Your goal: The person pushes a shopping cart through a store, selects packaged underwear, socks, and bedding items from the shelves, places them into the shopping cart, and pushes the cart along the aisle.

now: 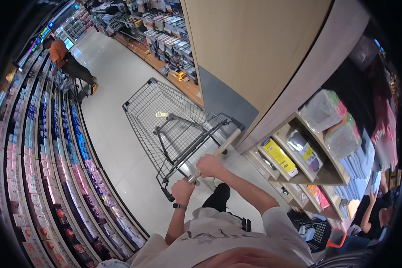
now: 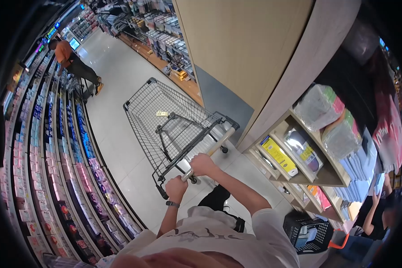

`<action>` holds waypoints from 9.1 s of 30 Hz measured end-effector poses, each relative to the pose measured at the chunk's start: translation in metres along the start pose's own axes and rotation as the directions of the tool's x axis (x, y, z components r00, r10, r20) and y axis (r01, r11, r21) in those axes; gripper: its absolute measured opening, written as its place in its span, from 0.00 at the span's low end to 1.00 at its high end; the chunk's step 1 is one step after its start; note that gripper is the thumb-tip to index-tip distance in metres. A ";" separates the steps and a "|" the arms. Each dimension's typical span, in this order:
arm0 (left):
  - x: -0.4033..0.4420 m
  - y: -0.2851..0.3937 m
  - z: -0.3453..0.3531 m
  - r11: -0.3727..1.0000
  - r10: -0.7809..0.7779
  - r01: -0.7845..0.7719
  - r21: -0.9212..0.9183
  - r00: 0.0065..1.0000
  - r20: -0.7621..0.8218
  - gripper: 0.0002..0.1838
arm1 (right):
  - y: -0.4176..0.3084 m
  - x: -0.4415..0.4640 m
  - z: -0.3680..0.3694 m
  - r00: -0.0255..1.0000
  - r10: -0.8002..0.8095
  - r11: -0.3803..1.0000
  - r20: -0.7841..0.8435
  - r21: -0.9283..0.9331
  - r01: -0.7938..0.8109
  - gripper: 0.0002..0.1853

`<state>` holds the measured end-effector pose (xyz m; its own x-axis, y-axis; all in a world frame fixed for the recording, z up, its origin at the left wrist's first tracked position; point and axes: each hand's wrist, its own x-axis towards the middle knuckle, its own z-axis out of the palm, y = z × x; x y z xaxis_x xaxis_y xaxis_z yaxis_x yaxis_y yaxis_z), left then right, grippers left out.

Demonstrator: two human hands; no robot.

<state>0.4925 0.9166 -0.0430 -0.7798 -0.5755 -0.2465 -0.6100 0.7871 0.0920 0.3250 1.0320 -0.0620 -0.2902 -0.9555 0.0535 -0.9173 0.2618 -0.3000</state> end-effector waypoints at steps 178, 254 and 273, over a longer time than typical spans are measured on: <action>1.190 -0.310 -0.395 0.904 0.307 -0.247 -0.349 0.943 0.127 0.14 | 0.626 0.918 -0.440 -0.201 0.627 0.694 -0.753 0.657 -0.296 0.58; 1.142 -0.328 -0.362 0.856 0.373 -0.119 -0.504 0.817 0.440 0.08 | 0.579 1.363 0.165 0.583 0.781 0.453 0.223 0.441 -0.775 0.18; 1.185 -0.331 -0.380 0.777 0.569 -0.400 -0.486 0.777 0.269 0.21 | 0.312 1.070 -0.220 0.019 0.977 0.209 -0.211 0.976 0.061 0.11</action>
<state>-0.2829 -0.1107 0.0011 -0.9149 0.0601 -0.3991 -0.2306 0.7337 0.6391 -0.3321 0.1215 0.1114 -0.9596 0.2662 -0.0915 0.0564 -0.1366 -0.9890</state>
